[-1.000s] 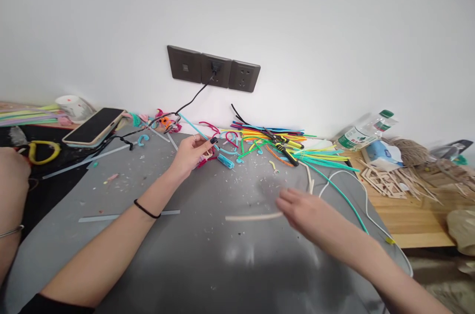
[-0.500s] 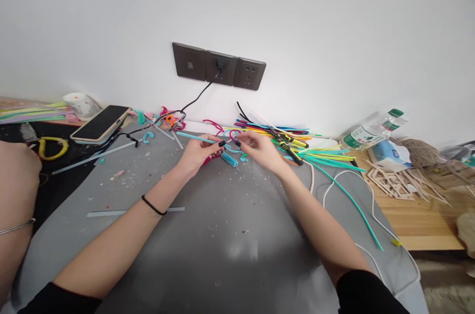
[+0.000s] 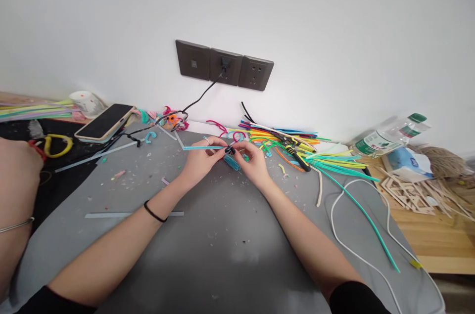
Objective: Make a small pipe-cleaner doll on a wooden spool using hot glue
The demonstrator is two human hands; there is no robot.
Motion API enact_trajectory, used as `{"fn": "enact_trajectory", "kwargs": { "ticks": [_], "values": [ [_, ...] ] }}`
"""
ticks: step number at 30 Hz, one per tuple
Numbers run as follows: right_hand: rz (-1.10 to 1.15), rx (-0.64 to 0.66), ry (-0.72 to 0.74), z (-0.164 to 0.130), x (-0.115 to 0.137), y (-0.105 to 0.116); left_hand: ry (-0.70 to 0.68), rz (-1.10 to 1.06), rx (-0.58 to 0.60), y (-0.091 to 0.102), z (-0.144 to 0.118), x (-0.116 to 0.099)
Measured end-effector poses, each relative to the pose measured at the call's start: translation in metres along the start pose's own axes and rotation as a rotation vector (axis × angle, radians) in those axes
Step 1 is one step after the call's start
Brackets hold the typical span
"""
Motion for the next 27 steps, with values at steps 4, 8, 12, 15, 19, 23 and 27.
{"fn": "enact_trajectory", "kwargs": {
  "ticks": [4, 8, 12, 15, 19, 23, 27],
  "values": [
    [-0.061, 0.018, 0.092, -0.002, 0.007, -0.002, -0.023, 0.046, -0.038, 0.002, -0.002, 0.001],
    [-0.099, 0.029, 0.136, -0.002, 0.007, -0.002, -0.059, 0.041, -0.040, 0.000, -0.003, 0.000],
    [-0.125, 0.038, 0.144, -0.001, 0.006, -0.002, -0.081, 0.015, -0.034, -0.001, -0.004, 0.000],
    [-0.135, 0.043, 0.151, -0.001, 0.007, -0.003, -0.058, 0.001, -0.054, 0.000, -0.003, 0.002],
    [-0.122, 0.009, 0.173, -0.002, 0.010, -0.004, -0.058, 0.020, -0.053, 0.000, -0.003, 0.001],
    [-0.130, -0.018, 0.142, -0.003, 0.013, -0.003, -0.161, 0.102, -0.079, 0.000, -0.005, -0.004],
    [-0.139, -0.055, 0.098, -0.004, 0.014, -0.003, -0.323, 0.226, -0.108, -0.001, -0.010, -0.007]
  ]
}}
Point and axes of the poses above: each hand's wrist, its own z-axis towards the middle knuckle, its own y-axis out of the back of the hand, x = y × z, the point moved 3 cm from there along z, towards the middle knuckle, and after that the axes turned 10 degrees about y, right-handed, at the moved point
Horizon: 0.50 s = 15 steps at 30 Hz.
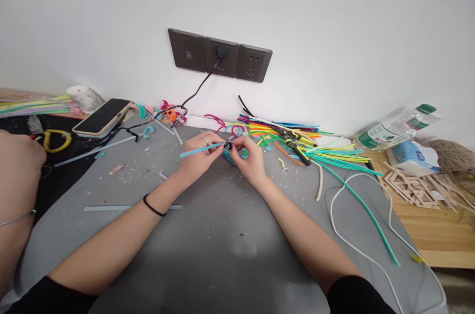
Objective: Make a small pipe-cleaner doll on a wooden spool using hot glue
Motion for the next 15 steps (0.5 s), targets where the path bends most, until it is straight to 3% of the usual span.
{"fn": "enact_trajectory", "kwargs": {
  "ticks": [4, 6, 8, 13, 15],
  "values": [
    [0.016, -0.035, -0.032, -0.001, 0.001, 0.000, -0.159, 0.060, 0.032, -0.002, -0.005, -0.005],
    [0.045, -0.031, -0.032, -0.001, 0.001, 0.000, -0.175, 0.071, 0.012, -0.002, -0.006, -0.007],
    [0.090, -0.008, -0.018, -0.001, 0.001, 0.000, -0.111, 0.048, -0.025, -0.001, -0.004, -0.008],
    [0.175, 0.065, -0.004, -0.002, 0.001, -0.001, 0.233, -0.221, -0.009, 0.001, 0.004, 0.001],
    [0.184, 0.074, -0.022, -0.002, 0.000, -0.002, 0.277, -0.289, 0.004, 0.001, 0.006, 0.002]
  ]
}}
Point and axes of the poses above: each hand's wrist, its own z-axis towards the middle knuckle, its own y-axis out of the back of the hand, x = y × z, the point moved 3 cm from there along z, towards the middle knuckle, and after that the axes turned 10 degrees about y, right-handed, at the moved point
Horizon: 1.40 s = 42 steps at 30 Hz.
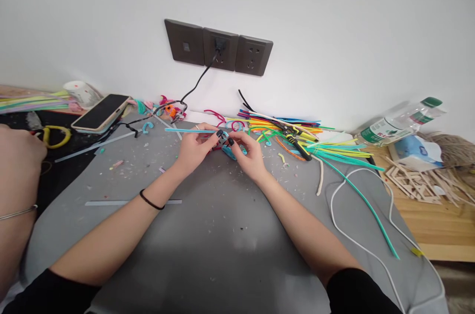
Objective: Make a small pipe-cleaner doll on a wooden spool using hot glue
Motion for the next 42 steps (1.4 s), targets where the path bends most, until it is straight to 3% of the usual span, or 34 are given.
{"fn": "enact_trajectory", "kwargs": {
  "ticks": [5, 11, 19, 29, 35, 42],
  "values": [
    [0.004, -0.007, 0.005, 0.000, 0.002, 0.000, -0.048, 0.046, 0.005, 0.001, 0.000, -0.003],
    [-0.080, -0.023, -0.012, -0.001, 0.000, 0.000, -0.315, 0.376, -0.096, -0.001, -0.009, -0.009],
    [-0.113, -0.049, -0.027, 0.000, 0.000, -0.001, -0.491, 0.482, -0.097, -0.006, -0.015, -0.006],
    [-0.163, -0.082, -0.085, -0.002, -0.002, -0.002, -0.533, 0.586, 0.019, -0.010, -0.016, -0.004],
    [-0.124, -0.041, -0.059, -0.001, -0.002, -0.002, -0.569, 0.525, -0.115, -0.007, -0.017, -0.003],
    [-0.102, 0.012, -0.044, -0.002, -0.003, -0.003, -0.485, 0.511, -0.140, -0.007, -0.017, -0.005]
  ]
}}
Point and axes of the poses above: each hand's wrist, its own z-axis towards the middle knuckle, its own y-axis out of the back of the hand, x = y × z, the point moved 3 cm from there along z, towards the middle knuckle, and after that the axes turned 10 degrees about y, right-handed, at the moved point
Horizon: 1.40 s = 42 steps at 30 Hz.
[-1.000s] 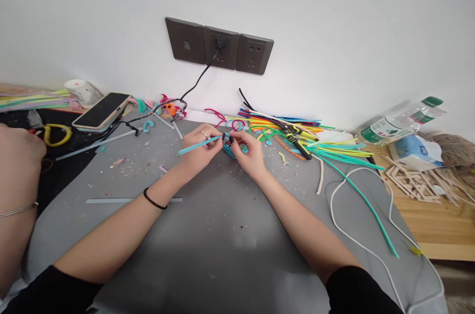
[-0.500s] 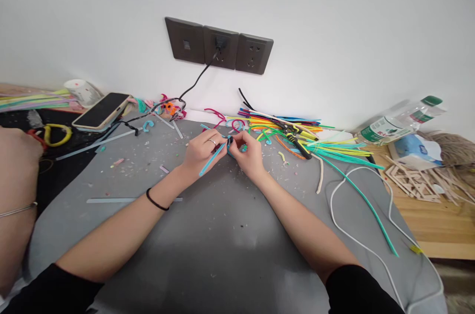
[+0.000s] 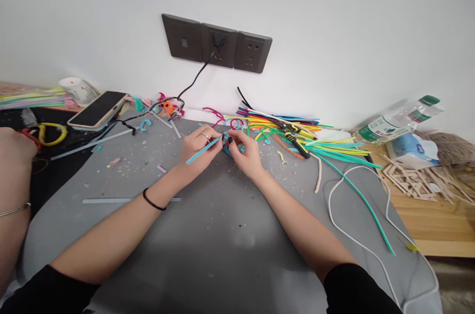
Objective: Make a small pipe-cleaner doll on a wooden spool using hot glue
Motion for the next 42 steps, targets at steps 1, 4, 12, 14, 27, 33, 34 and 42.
{"fn": "enact_trajectory", "kwargs": {
  "ticks": [1, 4, 12, 14, 27, 33, 34, 42],
  "values": [
    [0.003, -0.001, 0.002, 0.000, 0.000, 0.000, 0.016, -0.004, 0.002, 0.000, 0.001, 0.000],
    [0.015, -0.006, 0.010, 0.000, 0.001, 0.001, 0.057, -0.041, 0.004, 0.001, 0.003, -0.001],
    [0.246, -0.017, -0.010, 0.002, -0.005, -0.001, 0.282, -0.315, 0.087, 0.002, 0.010, 0.011],
    [0.266, -0.032, -0.025, 0.001, -0.008, -0.002, 0.305, -0.344, 0.101, 0.001, 0.011, 0.012],
    [0.282, -0.038, -0.060, 0.002, -0.008, 0.000, 0.116, -0.217, 0.103, 0.005, 0.013, 0.011],
    [0.296, -0.018, -0.096, 0.002, -0.010, 0.000, -0.003, -0.149, 0.056, 0.006, 0.013, 0.009],
    [0.310, -0.017, -0.106, 0.002, -0.011, -0.001, -0.009, -0.148, 0.054, 0.006, 0.013, 0.010],
    [0.312, -0.020, -0.103, 0.000, -0.015, -0.001, -0.046, -0.121, 0.055, 0.006, 0.013, 0.013]
  ]
}}
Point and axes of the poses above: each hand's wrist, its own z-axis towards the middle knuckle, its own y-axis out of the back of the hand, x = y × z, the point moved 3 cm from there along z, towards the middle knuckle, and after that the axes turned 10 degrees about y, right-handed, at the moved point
